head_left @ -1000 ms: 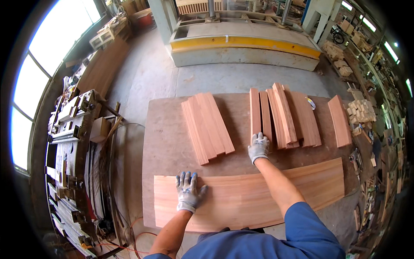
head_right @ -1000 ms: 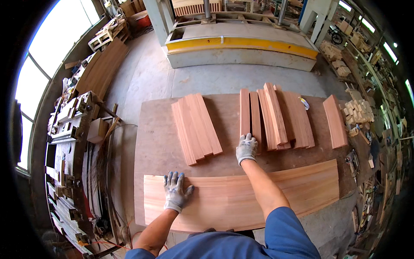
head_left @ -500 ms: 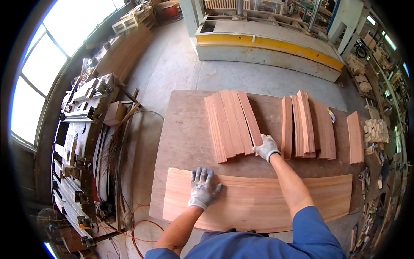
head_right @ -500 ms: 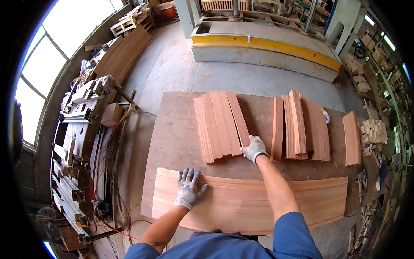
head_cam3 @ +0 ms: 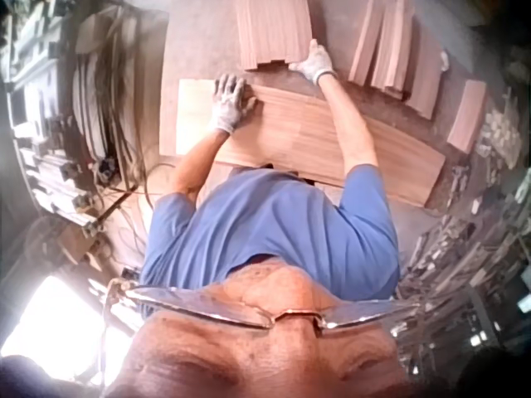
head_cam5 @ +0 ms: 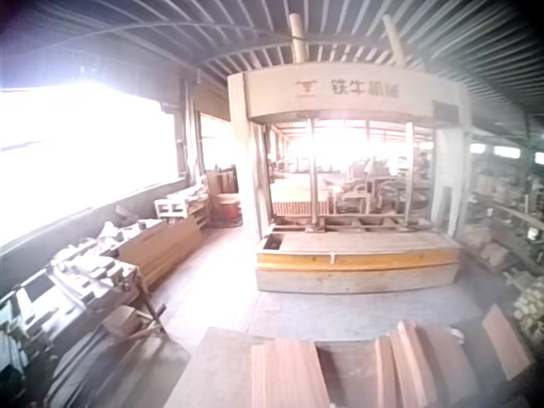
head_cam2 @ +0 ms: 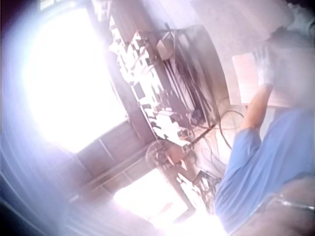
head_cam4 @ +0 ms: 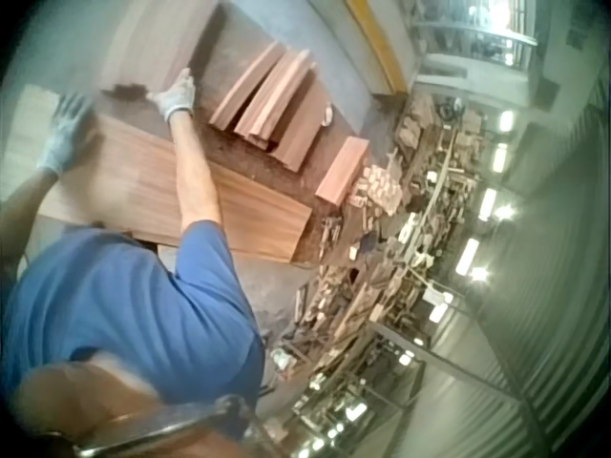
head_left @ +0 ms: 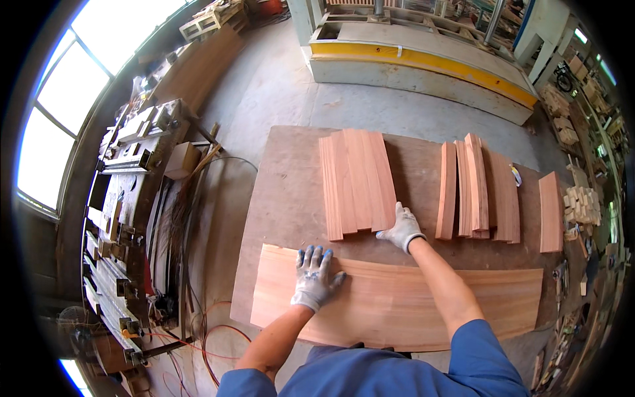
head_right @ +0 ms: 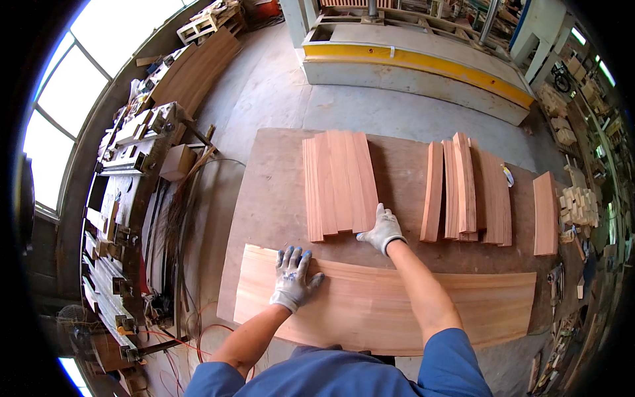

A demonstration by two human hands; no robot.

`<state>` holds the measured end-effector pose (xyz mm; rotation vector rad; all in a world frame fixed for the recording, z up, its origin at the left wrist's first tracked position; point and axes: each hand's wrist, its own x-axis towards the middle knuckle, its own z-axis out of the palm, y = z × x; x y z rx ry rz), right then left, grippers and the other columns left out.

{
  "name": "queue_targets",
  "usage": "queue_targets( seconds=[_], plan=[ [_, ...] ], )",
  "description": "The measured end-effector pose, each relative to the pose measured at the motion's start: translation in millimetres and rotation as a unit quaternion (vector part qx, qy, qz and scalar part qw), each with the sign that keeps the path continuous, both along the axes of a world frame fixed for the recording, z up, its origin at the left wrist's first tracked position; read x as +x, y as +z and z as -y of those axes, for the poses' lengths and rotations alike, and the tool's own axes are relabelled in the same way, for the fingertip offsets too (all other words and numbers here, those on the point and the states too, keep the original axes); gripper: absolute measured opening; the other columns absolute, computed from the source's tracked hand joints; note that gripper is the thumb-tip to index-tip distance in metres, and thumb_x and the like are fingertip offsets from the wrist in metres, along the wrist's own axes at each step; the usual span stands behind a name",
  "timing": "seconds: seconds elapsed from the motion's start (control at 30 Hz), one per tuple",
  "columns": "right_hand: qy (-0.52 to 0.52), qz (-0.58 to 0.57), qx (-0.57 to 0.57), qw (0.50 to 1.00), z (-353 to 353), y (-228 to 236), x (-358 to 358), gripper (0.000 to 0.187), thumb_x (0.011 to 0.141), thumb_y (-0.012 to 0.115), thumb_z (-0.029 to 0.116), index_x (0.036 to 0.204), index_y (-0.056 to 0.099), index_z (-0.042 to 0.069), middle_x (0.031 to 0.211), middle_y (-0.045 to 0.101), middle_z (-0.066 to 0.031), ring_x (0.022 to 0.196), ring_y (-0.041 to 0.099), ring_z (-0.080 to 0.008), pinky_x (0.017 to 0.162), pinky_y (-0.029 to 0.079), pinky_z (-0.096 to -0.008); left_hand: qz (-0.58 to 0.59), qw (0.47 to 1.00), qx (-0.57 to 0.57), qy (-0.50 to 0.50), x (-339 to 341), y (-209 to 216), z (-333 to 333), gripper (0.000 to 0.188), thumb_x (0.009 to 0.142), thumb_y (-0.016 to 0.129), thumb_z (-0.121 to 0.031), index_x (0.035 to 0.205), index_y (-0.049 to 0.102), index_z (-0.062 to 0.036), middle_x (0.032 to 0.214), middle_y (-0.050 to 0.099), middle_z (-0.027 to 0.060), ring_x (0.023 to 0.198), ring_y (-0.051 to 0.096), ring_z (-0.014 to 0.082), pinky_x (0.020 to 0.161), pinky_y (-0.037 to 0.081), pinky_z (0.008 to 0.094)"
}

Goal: The person picks up and places wooden planks on a workbench, then walks to another area to position a plank on a jig. The person returns to the workbench and arranges several planks into neat stacks.

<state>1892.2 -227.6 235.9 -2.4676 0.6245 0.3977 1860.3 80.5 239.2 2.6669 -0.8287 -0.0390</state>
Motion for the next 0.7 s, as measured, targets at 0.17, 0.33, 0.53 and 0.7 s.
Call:
queue_targets(
  seconds=[0.17,0.33,0.53,0.7],
  plan=[
    [-0.024,0.021,-0.073,0.997,-22.6,-21.3,1.6,0.118,0.067,0.093,0.034,0.154,0.024,-0.007,0.141,0.050,-0.0254,0.128,0.053,-0.0370,0.108,0.047,-0.0410,-0.028,0.999,0.025,0.001,1.0,4.1,-0.2,0.072,0.087,0.068,-0.049,0.141,0.054,-0.0038,0.148,0.048,0.0246,0.144,0.034,0.0444,0.123,0.015,0.0581],
    [-0.035,0.033,-0.081,0.996,-19.6,-30.6,6.0,0.113,0.068,0.093,0.032,0.152,0.027,-0.006,0.138,0.052,-0.0250,0.124,0.055,-0.0378,0.105,0.049,-0.0424,-0.032,0.999,0.021,0.002,1.8,5.0,-0.5,0.073,0.086,0.069,-0.049,0.142,0.053,-0.0048,0.149,0.046,0.0243,0.145,0.033,0.0441,0.123,0.015,0.0582],
    [-0.020,0.021,-0.055,0.998,-16.5,-24.8,8.8,0.113,0.070,0.091,0.033,0.153,0.026,-0.006,0.142,0.049,-0.0269,0.130,0.052,-0.0393,0.109,0.045,-0.0420,-0.038,0.999,0.010,-0.002,3.4,2.2,-3.2,0.073,0.085,0.070,-0.050,0.142,0.053,-0.0057,0.149,0.045,0.0241,0.144,0.033,0.0438,0.123,0.015,0.0584],
    [-0.038,0.062,-0.071,0.995,21.5,-4.2,-8.9,0.100,0.078,0.083,0.041,0.154,0.033,0.002,0.150,0.043,-0.0281,0.138,0.046,-0.0404,0.116,0.038,-0.0440,-0.014,1.000,-0.006,0.007,1.7,4.2,1.1,0.071,0.082,0.074,-0.043,0.138,0.056,-0.0050,0.144,0.050,0.0247,0.141,0.037,0.0457,0.122,0.017,0.0600]
  ],
)
